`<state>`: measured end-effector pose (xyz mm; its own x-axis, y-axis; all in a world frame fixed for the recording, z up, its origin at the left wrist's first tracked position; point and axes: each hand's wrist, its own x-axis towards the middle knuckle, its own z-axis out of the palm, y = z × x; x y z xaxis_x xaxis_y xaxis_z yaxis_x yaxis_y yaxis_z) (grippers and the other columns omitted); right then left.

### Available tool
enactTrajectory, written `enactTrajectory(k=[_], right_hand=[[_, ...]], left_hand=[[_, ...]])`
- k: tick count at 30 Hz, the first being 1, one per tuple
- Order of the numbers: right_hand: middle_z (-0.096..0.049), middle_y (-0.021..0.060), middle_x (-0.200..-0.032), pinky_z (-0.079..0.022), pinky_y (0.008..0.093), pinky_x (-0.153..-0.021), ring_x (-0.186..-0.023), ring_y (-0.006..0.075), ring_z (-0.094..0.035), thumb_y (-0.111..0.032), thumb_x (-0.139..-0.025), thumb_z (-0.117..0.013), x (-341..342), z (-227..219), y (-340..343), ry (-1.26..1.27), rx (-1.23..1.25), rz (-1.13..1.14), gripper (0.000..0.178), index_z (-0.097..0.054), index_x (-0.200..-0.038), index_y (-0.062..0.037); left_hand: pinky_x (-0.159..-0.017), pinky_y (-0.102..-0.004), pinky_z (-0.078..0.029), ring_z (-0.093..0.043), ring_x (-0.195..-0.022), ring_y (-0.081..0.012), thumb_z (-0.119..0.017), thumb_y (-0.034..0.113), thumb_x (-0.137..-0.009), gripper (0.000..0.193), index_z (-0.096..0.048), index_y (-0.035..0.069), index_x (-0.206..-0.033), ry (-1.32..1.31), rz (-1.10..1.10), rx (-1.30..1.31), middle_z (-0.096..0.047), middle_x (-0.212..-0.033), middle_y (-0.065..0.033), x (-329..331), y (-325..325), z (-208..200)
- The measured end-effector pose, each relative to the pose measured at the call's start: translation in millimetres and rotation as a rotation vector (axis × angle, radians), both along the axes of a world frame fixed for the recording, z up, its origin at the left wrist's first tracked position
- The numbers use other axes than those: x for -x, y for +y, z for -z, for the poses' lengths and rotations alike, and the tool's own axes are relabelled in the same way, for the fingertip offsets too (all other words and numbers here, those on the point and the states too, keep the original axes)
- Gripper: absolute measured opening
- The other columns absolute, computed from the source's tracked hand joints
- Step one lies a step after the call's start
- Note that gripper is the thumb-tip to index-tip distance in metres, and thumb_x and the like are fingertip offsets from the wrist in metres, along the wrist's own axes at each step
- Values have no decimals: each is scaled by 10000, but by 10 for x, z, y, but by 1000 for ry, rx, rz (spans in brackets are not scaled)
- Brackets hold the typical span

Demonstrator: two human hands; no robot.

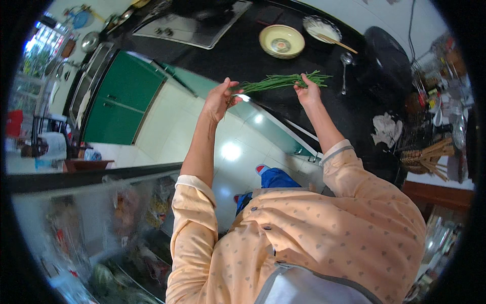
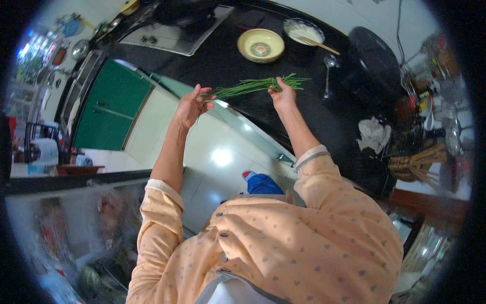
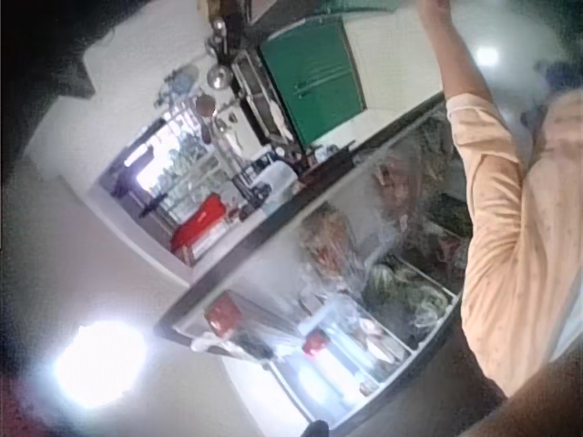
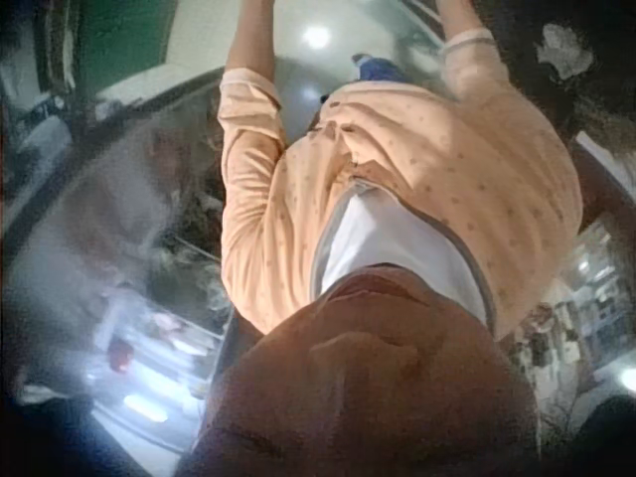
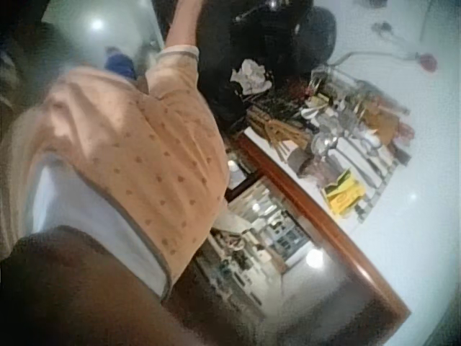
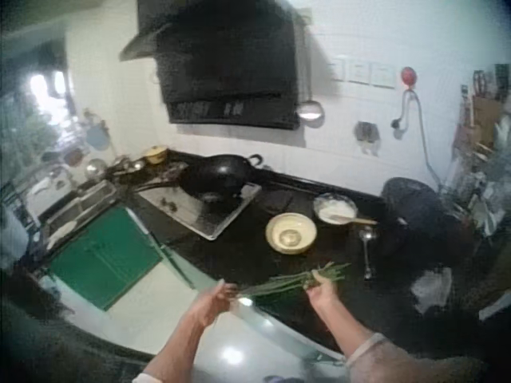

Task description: The person retrieves a bowl from a cabinet, rinses it under the tap, and places it on the counter. They then open the refrigerator and remove green onions and leafy vegetables, placing them on the countertop. Finally, they remove a plastic-wrapped container from the fridge and place it on the counter.

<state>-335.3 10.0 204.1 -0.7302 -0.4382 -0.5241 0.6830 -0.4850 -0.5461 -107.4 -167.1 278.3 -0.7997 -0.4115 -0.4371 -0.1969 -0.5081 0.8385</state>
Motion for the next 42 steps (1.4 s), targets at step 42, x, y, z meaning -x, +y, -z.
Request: enactTrajectory(k=[42], right_hand=[[-620, 54, -691, -447, 300, -572, -627, 158, -567, -158, -709, -695, 705, -24, 289, 991, -865, -417, 125, -654, -718, -41]], left_hand=[[-990, -564, -227, -347, -1243, -219, -568, 170, -794, 408, -505, 165, -1197, -194, 527, 1586, -431, -1308, 8, 884, 765, 1045]])
